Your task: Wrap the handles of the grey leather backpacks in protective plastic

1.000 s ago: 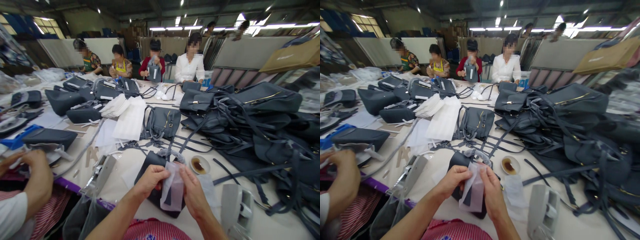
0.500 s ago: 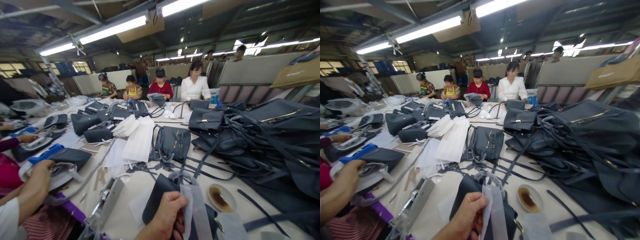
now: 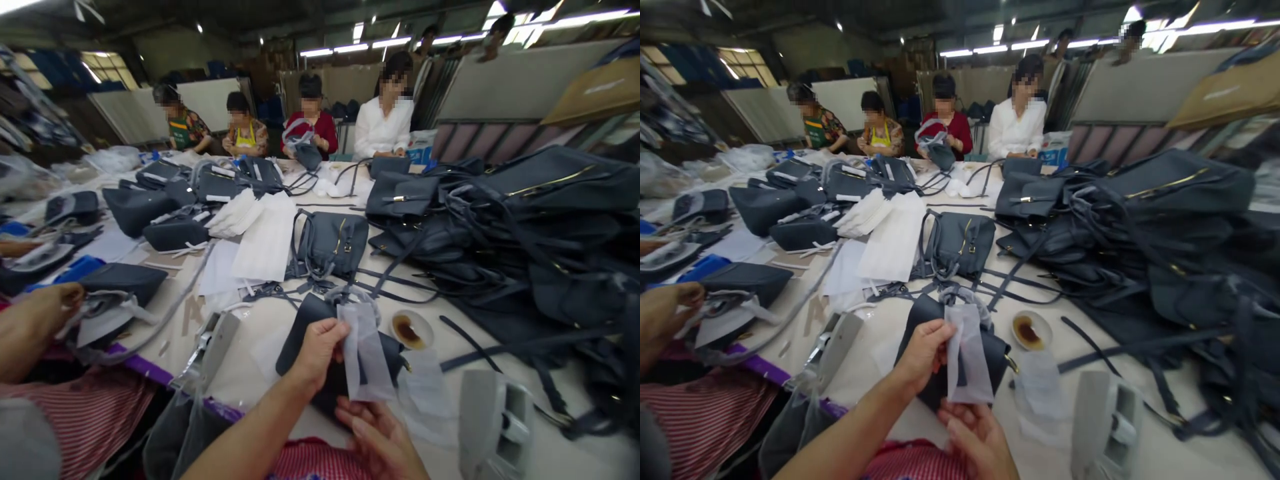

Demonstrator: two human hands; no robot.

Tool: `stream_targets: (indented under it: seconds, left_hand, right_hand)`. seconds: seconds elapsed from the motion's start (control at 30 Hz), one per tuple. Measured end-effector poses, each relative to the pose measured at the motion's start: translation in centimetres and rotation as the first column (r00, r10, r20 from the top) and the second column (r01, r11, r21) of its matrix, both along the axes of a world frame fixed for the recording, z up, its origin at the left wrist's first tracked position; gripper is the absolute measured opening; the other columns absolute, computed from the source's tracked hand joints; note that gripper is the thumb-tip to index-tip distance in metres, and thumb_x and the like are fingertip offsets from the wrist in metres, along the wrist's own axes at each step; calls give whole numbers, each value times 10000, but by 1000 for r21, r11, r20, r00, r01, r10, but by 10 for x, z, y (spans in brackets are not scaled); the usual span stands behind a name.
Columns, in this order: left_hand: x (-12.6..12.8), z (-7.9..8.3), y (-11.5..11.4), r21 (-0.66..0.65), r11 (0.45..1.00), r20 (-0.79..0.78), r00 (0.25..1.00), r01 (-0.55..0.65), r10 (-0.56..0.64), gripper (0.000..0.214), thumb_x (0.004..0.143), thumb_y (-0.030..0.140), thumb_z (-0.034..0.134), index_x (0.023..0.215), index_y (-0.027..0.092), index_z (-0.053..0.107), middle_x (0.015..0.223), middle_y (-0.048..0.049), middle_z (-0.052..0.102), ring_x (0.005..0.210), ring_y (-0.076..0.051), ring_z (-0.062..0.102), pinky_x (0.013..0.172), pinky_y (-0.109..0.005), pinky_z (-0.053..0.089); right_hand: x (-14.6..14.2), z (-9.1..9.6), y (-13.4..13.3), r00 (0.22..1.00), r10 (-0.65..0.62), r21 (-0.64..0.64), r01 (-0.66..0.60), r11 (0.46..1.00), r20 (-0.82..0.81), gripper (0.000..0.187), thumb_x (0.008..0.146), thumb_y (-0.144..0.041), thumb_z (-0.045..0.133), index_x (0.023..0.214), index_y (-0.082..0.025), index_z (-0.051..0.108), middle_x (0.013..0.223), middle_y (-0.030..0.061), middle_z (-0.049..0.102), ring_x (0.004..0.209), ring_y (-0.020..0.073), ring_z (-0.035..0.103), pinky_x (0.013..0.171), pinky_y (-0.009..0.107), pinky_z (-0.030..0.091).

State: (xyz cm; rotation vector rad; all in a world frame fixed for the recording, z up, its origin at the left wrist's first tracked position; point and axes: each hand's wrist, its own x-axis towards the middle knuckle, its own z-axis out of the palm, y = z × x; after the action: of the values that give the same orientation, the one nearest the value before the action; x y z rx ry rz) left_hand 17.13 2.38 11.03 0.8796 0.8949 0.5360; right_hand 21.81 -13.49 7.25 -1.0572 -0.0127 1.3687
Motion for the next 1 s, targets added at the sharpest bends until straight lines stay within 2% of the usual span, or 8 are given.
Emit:
stream_targets:
  seconds: [0.1, 0.17, 0.23, 0.3, 0.37, 0.53, 0.73, 1.0]
  left_hand:
    - [0, 2, -2, 6, 1000, -7, 1000, 15, -15, 406, 633, 489, 750, 561, 170, 510, 475, 66, 461, 390, -44, 363, 384, -183, 211]
    - [0, 3, -4, 23, 1000, -17, 1000, 19, -19, 411, 639, 486, 745, 545, 170, 500, 469, 68, 456, 393, -41, 366, 385, -179, 211]
    - [0, 6, -5, 42, 999, -29, 999, 19, -17, 413, 642, 483, 741, 532, 172, 492, 460, 69, 451, 393, -42, 366, 385, -178, 211]
    - [-1, 8, -4, 59, 998, -39, 999, 15, -13, 408, 644, 485, 734, 530, 175, 494, 453, 66, 452, 394, -48, 371, 384, -181, 215]
    - [0, 10, -4, 74, 997, -46, 999, 9, -5, 409, 648, 489, 726, 528, 180, 486, 448, 64, 448, 398, -56, 376, 385, -185, 220]
    - [2, 6, -8, 119, 993, -64, 998, -14, 22, 431, 663, 502, 717, 528, 180, 465, 456, 72, 424, 413, -52, 353, 403, -187, 230]
    - [3, 0, -13, 163, 986, -83, 996, -28, 42, 401, 703, 474, 677, 539, 184, 452, 453, 81, 396, 410, -54, 334, 407, -187, 245]
    - [5, 3, -20, 179, 981, -83, 993, -68, 84, 378, 721, 456, 643, 536, 187, 453, 445, 79, 400, 415, -68, 347, 400, -186, 260]
  right_hand:
    - [8, 16, 9, 976, -80, 41, 90, 995, -202, 477, 558, -443, 876, 933, -196, 713, 1118, 128, 727, 1123, 321, 633, 833, 413, 551]
    - [11, 21, 14, 955, -62, 44, 78, 996, -291, 426, 583, -435, 867, 879, -166, 720, 1035, 131, 749, 1051, 305, 672, 853, 413, 551]
    - [12, 21, 14, 954, -36, -24, 31, 999, -298, 304, 596, -293, 883, 802, -160, 703, 863, 71, 763, 792, 200, 726, 699, 302, 578]
    - [10, 19, 9, 961, 29, -68, -50, 996, -276, 259, 607, -187, 874, 776, -159, 679, 689, -3, 714, 541, 96, 651, 511, 190, 515]
    - [7, 19, 4, 966, 64, -46, -77, 996, -250, 319, 614, -184, 866, 865, -175, 669, 679, -28, 680, 550, 92, 640, 474, 170, 486]
    - [0, 28, 10, 990, -38, -1, 38, 999, -134, 602, 592, -340, 872, 1109, -227, 584, 1089, 90, 689, 1079, 306, 643, 728, 401, 580]
    - [0, 38, 32, 987, -138, -73, 144, 987, 81, 638, 623, -418, 848, 1169, -202, 598, 1130, 100, 701, 1007, 276, 676, 773, 393, 567]
    - [4, 37, 32, 948, -173, -69, 198, 978, 267, 646, 637, -469, 824, 1174, -182, 606, 1076, 109, 745, 935, 299, 714, 764, 416, 595]
